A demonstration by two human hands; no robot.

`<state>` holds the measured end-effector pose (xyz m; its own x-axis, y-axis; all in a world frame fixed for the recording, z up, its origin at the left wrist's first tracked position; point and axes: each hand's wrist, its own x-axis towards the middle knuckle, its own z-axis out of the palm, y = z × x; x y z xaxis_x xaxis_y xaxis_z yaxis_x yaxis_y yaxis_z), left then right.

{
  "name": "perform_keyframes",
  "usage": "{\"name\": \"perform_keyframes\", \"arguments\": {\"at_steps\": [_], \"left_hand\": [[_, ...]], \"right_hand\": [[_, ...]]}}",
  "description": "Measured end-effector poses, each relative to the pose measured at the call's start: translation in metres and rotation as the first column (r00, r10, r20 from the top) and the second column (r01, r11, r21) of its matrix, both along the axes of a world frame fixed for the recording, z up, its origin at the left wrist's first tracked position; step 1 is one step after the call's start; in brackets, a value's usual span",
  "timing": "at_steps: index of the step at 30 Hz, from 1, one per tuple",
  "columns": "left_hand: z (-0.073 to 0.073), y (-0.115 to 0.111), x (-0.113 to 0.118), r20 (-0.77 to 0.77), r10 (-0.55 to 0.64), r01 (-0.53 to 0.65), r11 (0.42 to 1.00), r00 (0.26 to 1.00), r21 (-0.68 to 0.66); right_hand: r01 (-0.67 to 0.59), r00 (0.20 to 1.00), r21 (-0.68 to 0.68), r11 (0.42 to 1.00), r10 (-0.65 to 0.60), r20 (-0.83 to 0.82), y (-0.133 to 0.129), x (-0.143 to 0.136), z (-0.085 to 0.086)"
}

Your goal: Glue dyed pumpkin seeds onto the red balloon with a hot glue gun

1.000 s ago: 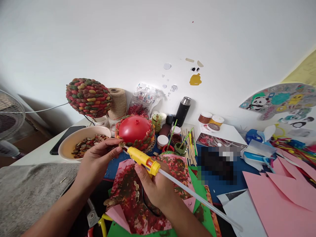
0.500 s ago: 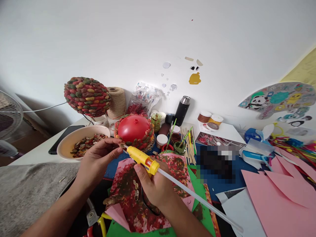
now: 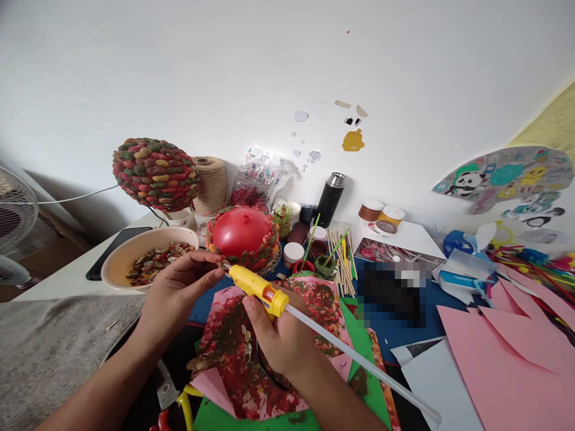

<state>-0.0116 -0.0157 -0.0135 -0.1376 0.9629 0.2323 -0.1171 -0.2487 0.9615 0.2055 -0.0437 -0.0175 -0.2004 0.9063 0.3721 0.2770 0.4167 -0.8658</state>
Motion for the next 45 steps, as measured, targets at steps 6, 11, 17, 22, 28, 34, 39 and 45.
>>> {"name": "perform_keyframes", "arguments": {"at_steps": [6,11,17,22,28,34,39,45], "left_hand": [[-0.0001,-0.0003,0.0006,-0.018,-0.005,0.005,1.0,1.0,0.002],[-0.0012,-0.0002,0.0006,-0.034,0.002,-0.002,1.0,0.999,0.007],[-0.0022,0.0008,0.0003,-0.045,-0.002,0.003,1.0,0.999,0.014],[-0.0016,0.0009,0.001,-0.044,-0.006,0.007,1.0,0.999,0.016],[-0.0052,0.0009,-0.0005,-0.054,0.001,-0.001,1.0,0.999,0.004],[-0.0064,0.0018,-0.0012,-0.059,-0.005,0.006,1.0,0.998,0.01],[-0.0076,0.0022,-0.0022,-0.062,0.002,-0.001,1.0,0.998,0.013],[-0.0089,0.0023,-0.0021,-0.069,0.007,-0.006,1.0,0.998,0.013]], "right_hand": [[0.03,0.999,-0.041,0.999,-0.03,0.013,-0.0021,0.0002,-0.001],[0.024,1.0,-0.027,0.999,-0.023,0.003,0.0005,-0.0005,-0.0037],[-0.01,0.999,-0.019,1.0,0.009,-0.041,0.0,-0.0024,0.0001],[0.013,0.998,-0.038,0.999,-0.015,-0.053,-0.0019,-0.0025,0.0019],[0.011,1.0,-0.026,1.0,-0.011,-0.028,-0.0015,-0.002,-0.0011],[0.029,0.999,0.029,0.999,-0.028,-0.025,0.0001,-0.0026,-0.003],[0.053,0.997,0.081,0.995,-0.057,0.042,-0.0002,-0.003,-0.0014],[0.049,0.997,0.084,0.995,-0.054,0.056,-0.0025,-0.0042,0.0023]]}}
